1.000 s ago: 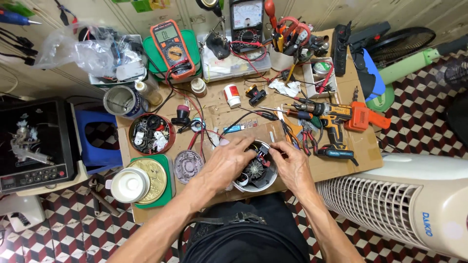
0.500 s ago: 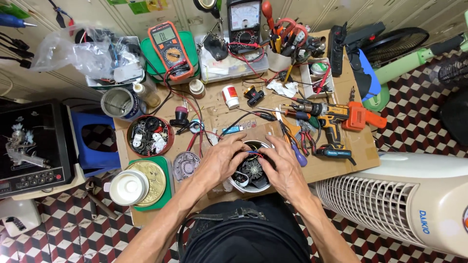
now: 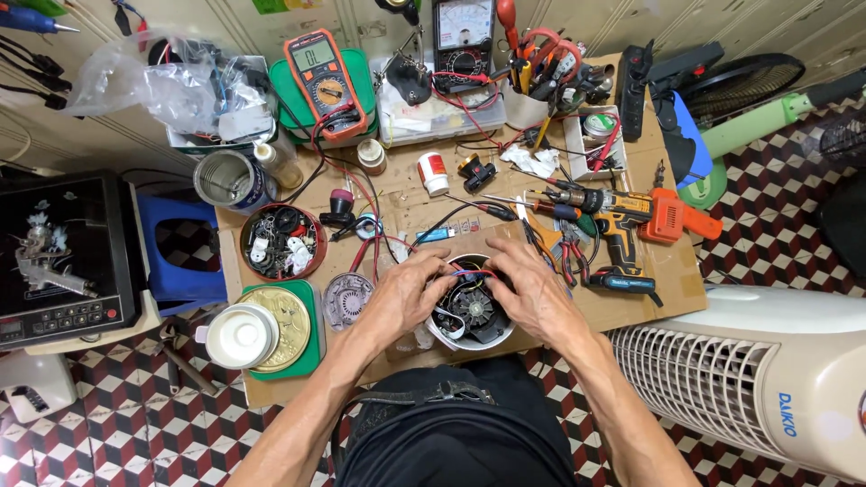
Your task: Repairing and troubleshooting the internal electronics and wiring of a white soy milk maker.
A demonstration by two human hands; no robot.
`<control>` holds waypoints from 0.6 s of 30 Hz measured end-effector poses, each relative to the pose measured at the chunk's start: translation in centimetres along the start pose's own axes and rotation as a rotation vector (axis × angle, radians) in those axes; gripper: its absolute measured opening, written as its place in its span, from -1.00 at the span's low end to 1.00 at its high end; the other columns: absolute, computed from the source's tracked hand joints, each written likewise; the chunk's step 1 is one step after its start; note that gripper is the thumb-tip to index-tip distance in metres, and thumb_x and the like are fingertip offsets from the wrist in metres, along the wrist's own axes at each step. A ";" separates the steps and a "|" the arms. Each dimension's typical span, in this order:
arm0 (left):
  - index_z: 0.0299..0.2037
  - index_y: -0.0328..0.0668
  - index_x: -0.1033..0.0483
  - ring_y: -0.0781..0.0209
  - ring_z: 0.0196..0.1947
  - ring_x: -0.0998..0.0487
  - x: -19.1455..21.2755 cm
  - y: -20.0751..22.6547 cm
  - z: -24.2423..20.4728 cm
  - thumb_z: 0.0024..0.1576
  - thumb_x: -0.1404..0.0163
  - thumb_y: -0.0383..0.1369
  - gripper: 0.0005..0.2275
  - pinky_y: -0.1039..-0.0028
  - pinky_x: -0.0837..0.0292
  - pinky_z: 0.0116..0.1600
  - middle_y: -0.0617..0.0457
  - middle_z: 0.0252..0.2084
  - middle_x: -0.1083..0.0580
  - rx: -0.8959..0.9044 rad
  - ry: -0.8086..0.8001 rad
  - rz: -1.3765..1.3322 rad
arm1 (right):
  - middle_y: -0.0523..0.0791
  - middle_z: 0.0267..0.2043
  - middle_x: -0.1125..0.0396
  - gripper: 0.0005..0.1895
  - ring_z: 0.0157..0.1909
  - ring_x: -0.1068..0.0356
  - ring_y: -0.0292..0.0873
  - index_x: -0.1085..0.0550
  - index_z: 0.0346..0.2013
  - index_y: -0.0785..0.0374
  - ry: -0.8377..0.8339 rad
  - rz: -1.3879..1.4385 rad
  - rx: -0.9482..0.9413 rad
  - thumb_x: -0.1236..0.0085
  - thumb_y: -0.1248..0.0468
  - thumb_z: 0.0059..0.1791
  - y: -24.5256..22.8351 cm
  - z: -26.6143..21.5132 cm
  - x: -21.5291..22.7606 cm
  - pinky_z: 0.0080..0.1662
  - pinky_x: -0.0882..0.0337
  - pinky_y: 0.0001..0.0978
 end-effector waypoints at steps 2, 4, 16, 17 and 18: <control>-0.14 -0.32 -0.59 -0.17 -0.03 -0.59 -0.1 0.0 -0.1 0.18 -0.08 -0.37 -0.83 0.20 -0.50 0.01 -0.18 0.08 -0.53 -0.023 0.022 0.000 | 0.06 0.28 -0.28 -0.77 0.28 -0.26 0.13 -0.49 -0.14 0.34 -0.022 -0.034 0.032 -0.17 0.31 -0.05 -0.2 -0.1 0.1 0.23 -0.29 -0.10; -0.13 -0.30 -0.59 -0.18 0.02 -0.57 -0.3 -0.2 -0.3 0.18 -0.08 -0.37 -0.84 0.19 -0.48 0.05 -0.18 0.14 -0.51 -0.046 0.043 0.000 | 0.06 0.27 -0.28 -0.73 0.27 -0.26 0.13 -0.49 -0.12 0.34 -0.044 -0.068 0.063 -0.20 0.31 -0.09 -0.5 -0.1 0.0 0.21 -0.30 -0.10; -0.07 -0.12 -0.63 -0.11 0.13 -0.49 -1.5 1.2 -0.1 0.14 -0.12 -0.32 -0.80 0.18 -0.45 0.13 -0.07 0.21 -0.46 -0.224 0.070 0.233 | 0.02 0.30 -0.31 -0.78 0.28 -0.32 0.06 -0.56 -0.17 0.33 -0.051 0.129 -0.050 -0.22 0.27 -0.05 1.5 -0.6 -0.8 0.19 -0.36 -0.18; -0.05 -0.10 -0.64 -0.10 0.12 -0.50 -1.6 0.9 -0.1 0.14 -0.11 -0.33 -0.80 0.19 -0.45 0.12 -0.06 0.20 -0.46 -0.208 0.055 0.230 | 0.02 0.30 -0.31 -0.78 0.29 -0.32 0.05 -0.58 -0.17 0.32 -0.061 0.112 -0.069 -0.22 0.26 -0.05 1.6 -0.8 -1.0 0.20 -0.36 -0.17; -0.03 -0.07 -0.64 -0.09 0.11 -0.51 -1.8 0.6 0.0 0.14 -0.10 -0.34 -0.79 0.20 -0.46 0.11 -0.06 0.19 -0.46 -0.194 0.043 0.227 | 0.01 0.30 -0.32 -0.78 0.30 -0.31 0.04 -0.60 -0.17 0.31 -0.069 0.093 -0.087 -0.21 0.24 -0.04 1.8 -0.9 -1.0 0.21 -0.36 -0.16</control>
Point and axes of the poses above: each hand's wrist, its own z-axis towards the middle knuckle, its own x-axis out of the back of the hand, y = z × x, the point moved 5 cm from there along z, towards the middle knuckle
